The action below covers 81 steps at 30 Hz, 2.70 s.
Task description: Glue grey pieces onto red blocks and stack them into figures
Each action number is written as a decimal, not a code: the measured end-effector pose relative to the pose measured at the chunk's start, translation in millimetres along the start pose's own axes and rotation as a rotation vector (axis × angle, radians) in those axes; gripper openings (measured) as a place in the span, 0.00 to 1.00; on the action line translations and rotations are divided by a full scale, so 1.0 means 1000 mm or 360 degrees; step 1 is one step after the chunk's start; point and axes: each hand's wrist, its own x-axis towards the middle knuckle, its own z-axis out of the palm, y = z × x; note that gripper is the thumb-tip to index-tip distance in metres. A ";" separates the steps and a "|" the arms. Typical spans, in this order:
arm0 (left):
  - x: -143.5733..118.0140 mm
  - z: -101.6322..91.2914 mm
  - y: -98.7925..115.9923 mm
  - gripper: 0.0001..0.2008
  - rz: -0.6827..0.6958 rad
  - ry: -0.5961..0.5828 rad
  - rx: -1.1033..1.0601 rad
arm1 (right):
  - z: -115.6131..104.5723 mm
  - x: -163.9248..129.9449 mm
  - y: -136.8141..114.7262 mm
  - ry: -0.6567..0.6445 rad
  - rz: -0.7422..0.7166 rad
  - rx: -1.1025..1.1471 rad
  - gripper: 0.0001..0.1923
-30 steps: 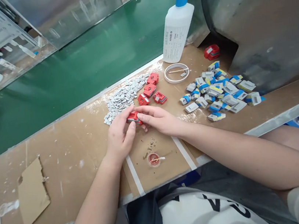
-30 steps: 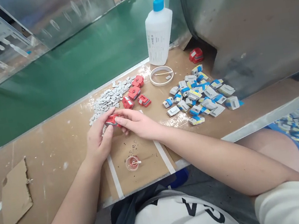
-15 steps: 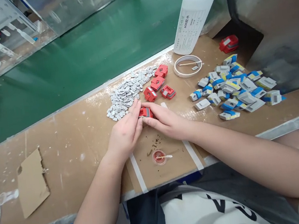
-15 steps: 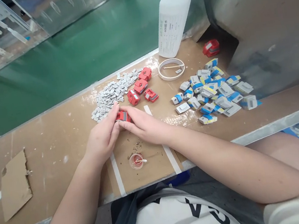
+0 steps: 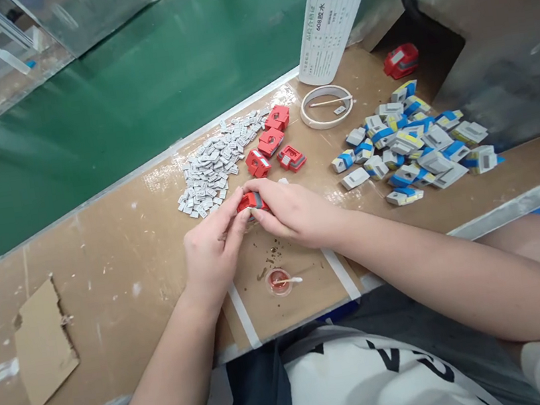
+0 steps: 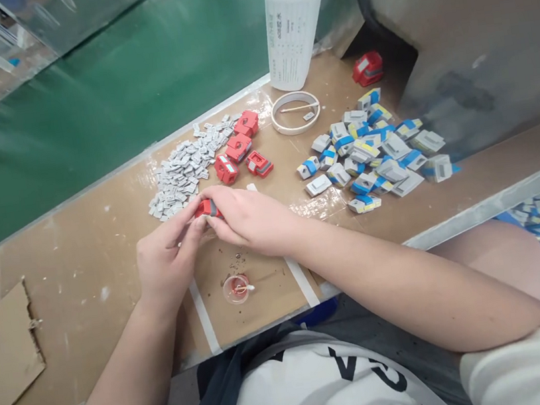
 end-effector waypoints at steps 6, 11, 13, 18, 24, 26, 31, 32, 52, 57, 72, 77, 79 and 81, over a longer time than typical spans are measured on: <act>-0.001 0.001 0.008 0.17 -0.0345 0.0031 -0.0287 | 0.002 0.000 0.001 -0.0018 -0.0023 0.0027 0.16; -0.005 0.009 0.009 0.15 -0.0511 0.0161 -0.0500 | 0.005 -0.001 0.001 -0.0012 -0.0057 0.0005 0.15; -0.005 0.011 0.008 0.15 -0.0561 0.0170 -0.0611 | 0.004 -0.001 0.001 -0.0015 -0.0064 -0.0016 0.16; 0.000 0.008 0.004 0.18 -0.0602 0.0093 -0.0755 | 0.004 -0.001 0.000 0.0031 -0.0067 -0.0075 0.16; 0.004 -0.001 0.003 0.12 -0.0427 -0.0077 -0.0439 | 0.006 -0.003 0.002 -0.0009 -0.0070 -0.0030 0.17; 0.003 -0.001 0.004 0.11 -0.0391 -0.0074 -0.0367 | 0.007 -0.005 0.002 -0.0002 -0.0075 0.0012 0.18; 0.000 0.001 0.006 0.08 -0.0256 -0.0051 -0.0233 | 0.009 -0.008 0.000 0.0012 -0.0078 0.0086 0.17; 0.000 0.002 0.007 0.08 -0.0232 -0.0038 -0.0214 | 0.009 -0.009 0.000 0.0006 -0.0076 0.0098 0.17; -0.006 0.007 0.004 0.08 -0.0028 0.0162 -0.0224 | -0.013 -0.002 0.004 0.0000 -0.0074 0.0224 0.25; -0.003 0.002 0.007 0.07 0.0013 0.0100 -0.0279 | -0.015 0.000 0.014 -0.0023 -0.0157 0.0276 0.26; -0.005 0.000 0.009 0.03 -0.0046 0.0159 -0.0494 | -0.020 0.000 0.010 -0.0113 -0.0109 0.0255 0.28; -0.003 -0.002 0.007 0.05 -0.0209 0.0053 -0.0413 | -0.019 -0.002 0.012 -0.0143 0.0000 0.0245 0.25; -0.002 -0.003 0.005 0.05 -0.0217 -0.0005 -0.0373 | -0.017 -0.001 0.014 -0.0156 0.0060 0.0266 0.25; 0.000 -0.004 0.003 0.06 -0.0210 -0.0065 -0.0319 | -0.016 0.000 0.014 -0.0163 0.0105 0.0284 0.24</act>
